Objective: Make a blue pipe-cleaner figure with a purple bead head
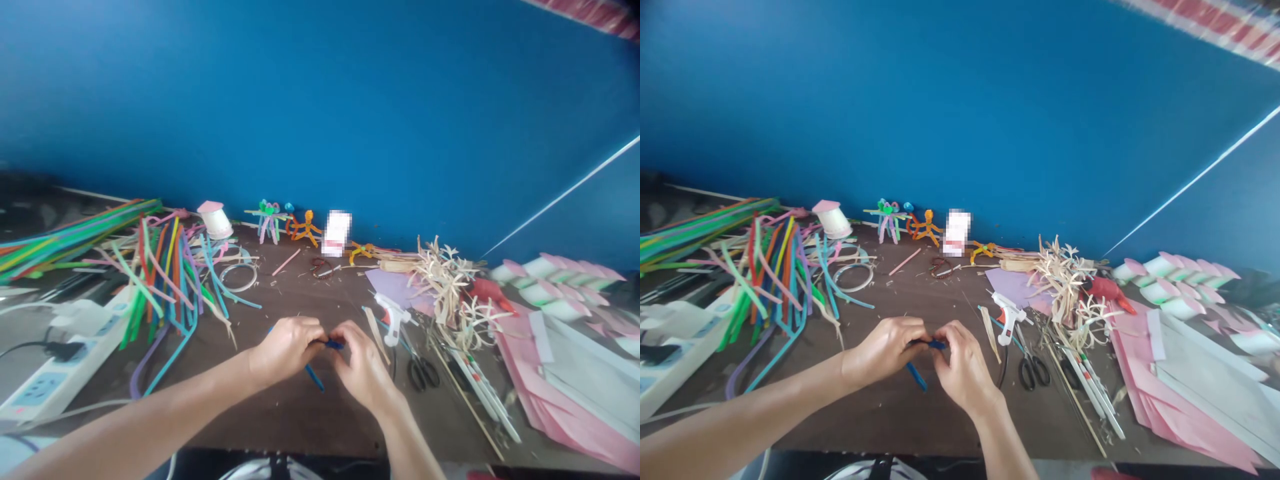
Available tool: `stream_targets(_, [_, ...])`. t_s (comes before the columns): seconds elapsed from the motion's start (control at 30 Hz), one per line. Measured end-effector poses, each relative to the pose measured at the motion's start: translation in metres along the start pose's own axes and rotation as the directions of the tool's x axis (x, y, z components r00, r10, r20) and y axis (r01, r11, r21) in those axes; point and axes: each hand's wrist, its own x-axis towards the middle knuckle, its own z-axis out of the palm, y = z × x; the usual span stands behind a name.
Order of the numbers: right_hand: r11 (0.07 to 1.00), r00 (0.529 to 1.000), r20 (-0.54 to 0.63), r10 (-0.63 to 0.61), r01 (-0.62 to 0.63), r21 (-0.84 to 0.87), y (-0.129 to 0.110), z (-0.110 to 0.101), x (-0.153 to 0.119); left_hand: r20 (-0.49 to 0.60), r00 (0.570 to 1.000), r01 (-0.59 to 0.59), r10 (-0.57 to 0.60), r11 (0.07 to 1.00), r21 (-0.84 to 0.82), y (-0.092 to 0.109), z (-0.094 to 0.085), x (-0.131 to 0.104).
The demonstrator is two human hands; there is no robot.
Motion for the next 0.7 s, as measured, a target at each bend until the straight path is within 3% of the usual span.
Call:
stream_targets(0.23, [0.999,1.000,-0.025,-0.008,0.007,-0.042,-0.001,0.001,0.002,0.002,0.997,0.079,-0.079,0.994,-0.072,0.002,-0.001,0.002])
stream_targets(0.37, [1.000,0.999,-0.041,0.026,-0.026,0.002,0.004,0.005,0.002,0.094,0.978,0.201,-0.184,0.958,-0.207,-0.001,-0.004,0.007])
stream_targets(0.57, [0.991,0.995,-0.068,0.069,-0.061,0.119,0.008,0.003,0.003,0.325,0.917,0.379,-0.232,0.761,-0.526,-0.009,-0.006,0.011])
stream_targets(0.63, [0.984,0.995,-0.055,0.078,-0.068,0.167,0.008,0.001,0.002,0.346,0.905,0.415,-0.246,0.690,-0.593,-0.009,-0.005,0.011])
stream_targets(0.7, [0.974,0.994,-0.032,0.101,-0.092,0.207,0.007,-0.002,0.002,0.311,0.911,0.409,-0.271,0.693,-0.594,-0.008,-0.004,0.011])
